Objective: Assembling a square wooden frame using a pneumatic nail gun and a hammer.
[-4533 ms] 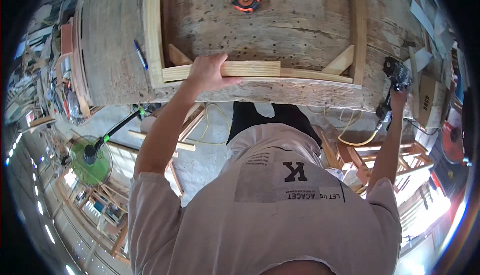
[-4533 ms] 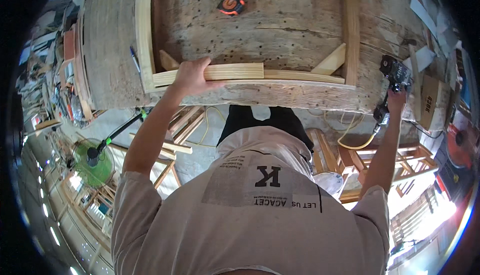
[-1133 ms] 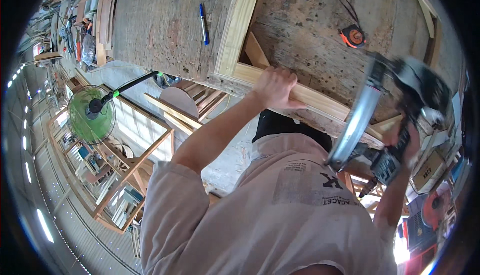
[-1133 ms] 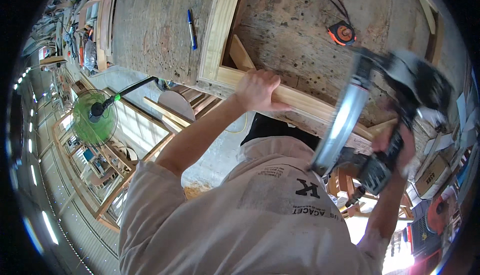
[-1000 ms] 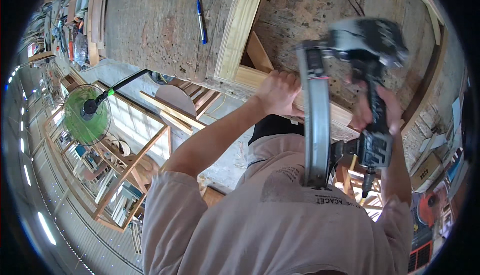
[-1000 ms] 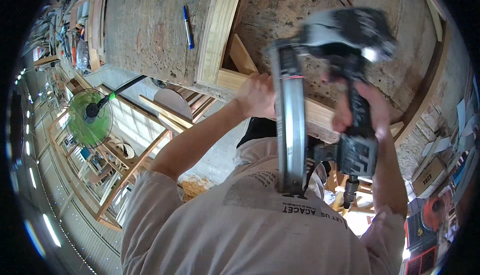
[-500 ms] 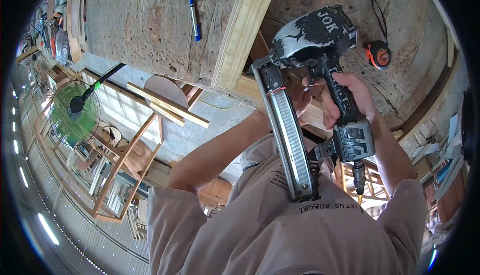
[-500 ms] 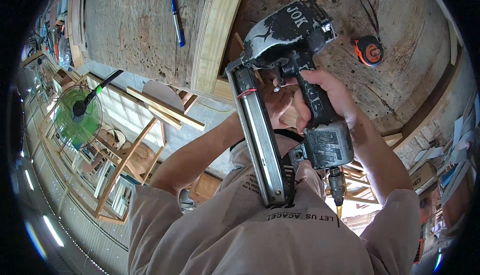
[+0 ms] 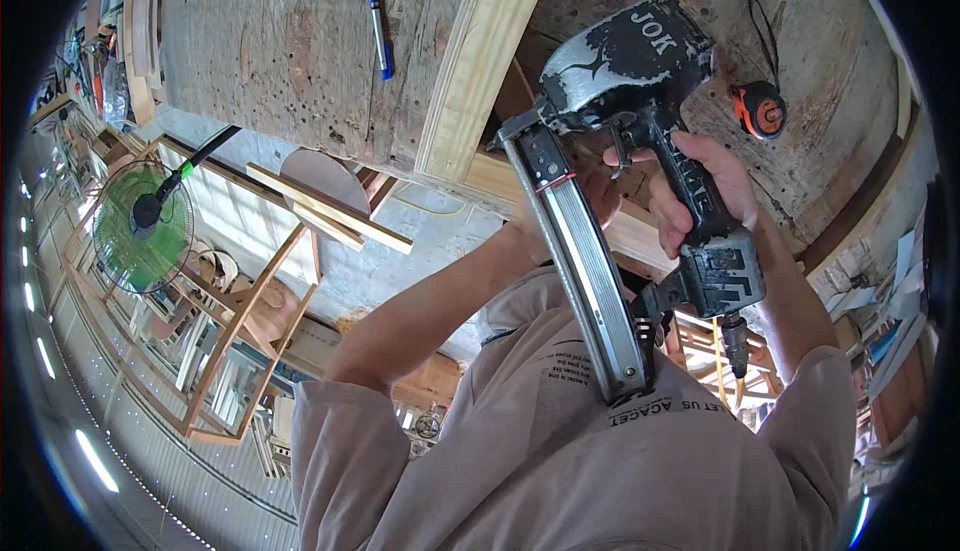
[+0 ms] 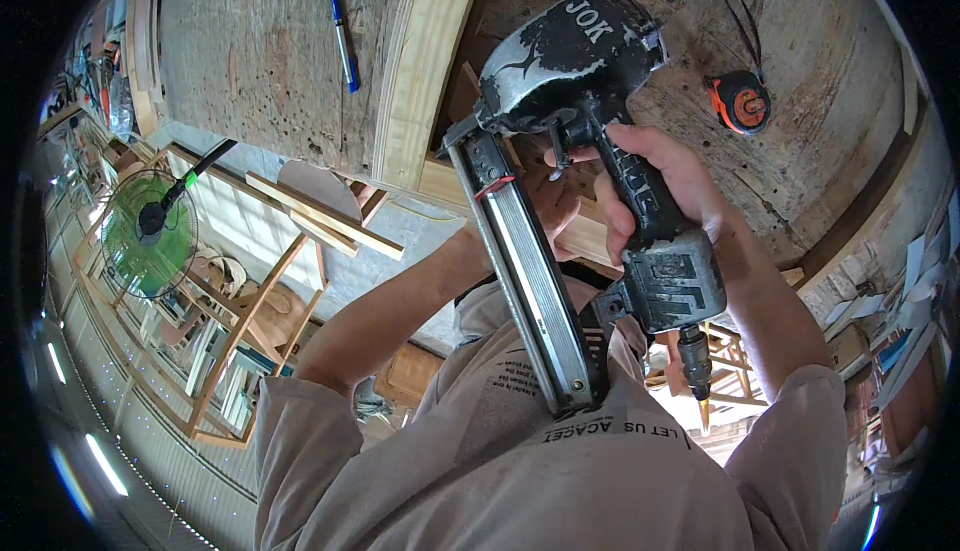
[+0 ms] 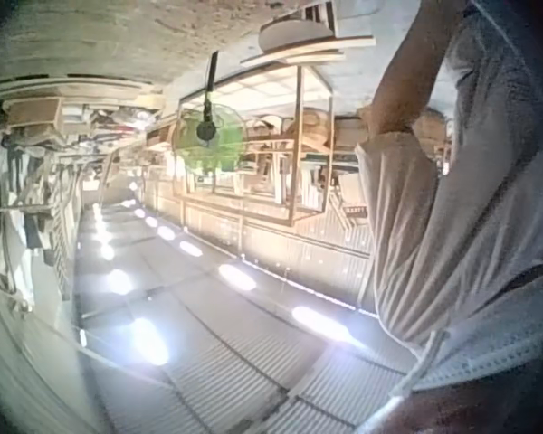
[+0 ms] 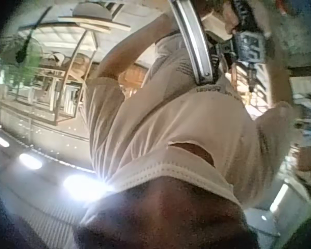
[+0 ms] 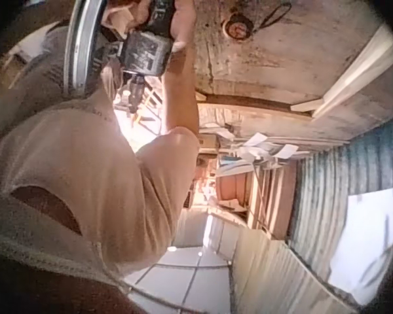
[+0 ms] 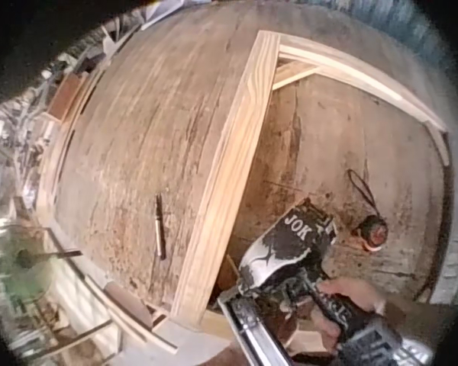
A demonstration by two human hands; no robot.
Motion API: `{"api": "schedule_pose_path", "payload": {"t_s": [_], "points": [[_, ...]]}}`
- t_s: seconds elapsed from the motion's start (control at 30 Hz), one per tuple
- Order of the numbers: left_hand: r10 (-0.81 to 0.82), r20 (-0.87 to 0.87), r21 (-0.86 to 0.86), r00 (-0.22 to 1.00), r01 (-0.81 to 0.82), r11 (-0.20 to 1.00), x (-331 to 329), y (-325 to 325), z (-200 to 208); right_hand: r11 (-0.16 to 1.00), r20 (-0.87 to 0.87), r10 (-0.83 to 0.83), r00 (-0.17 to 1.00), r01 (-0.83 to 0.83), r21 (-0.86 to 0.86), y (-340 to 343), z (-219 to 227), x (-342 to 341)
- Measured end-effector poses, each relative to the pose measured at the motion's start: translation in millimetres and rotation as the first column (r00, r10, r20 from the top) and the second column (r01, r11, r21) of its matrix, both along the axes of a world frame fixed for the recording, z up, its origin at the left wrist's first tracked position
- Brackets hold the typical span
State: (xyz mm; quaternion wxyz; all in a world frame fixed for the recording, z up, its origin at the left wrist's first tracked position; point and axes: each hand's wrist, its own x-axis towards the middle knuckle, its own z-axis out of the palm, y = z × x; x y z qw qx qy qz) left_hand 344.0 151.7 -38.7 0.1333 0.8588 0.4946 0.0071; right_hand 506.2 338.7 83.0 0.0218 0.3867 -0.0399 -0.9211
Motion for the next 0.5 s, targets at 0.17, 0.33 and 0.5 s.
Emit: {"api": "schedule_pose_path", "payload": {"t_s": [0.17,0.33,0.5], "points": [[0.041,-0.036,-0.141,0.999,-0.045,0.989,-3,26,22,0.999,0.004,0.029,1.0,-0.029,0.015,-1,-4,4],[-0.016,0.009,-0.5,1.0,0.019,0.866,-7,60,59,0.998,-0.034,0.057,0.998,-0.056,0.023,8,7,-1],[0.035,0.067,-0.655,0.997,0.017,0.755,-14,52,58,0.994,0.015,0.092,0.996,-0.092,0.05,7,11,2]]}}
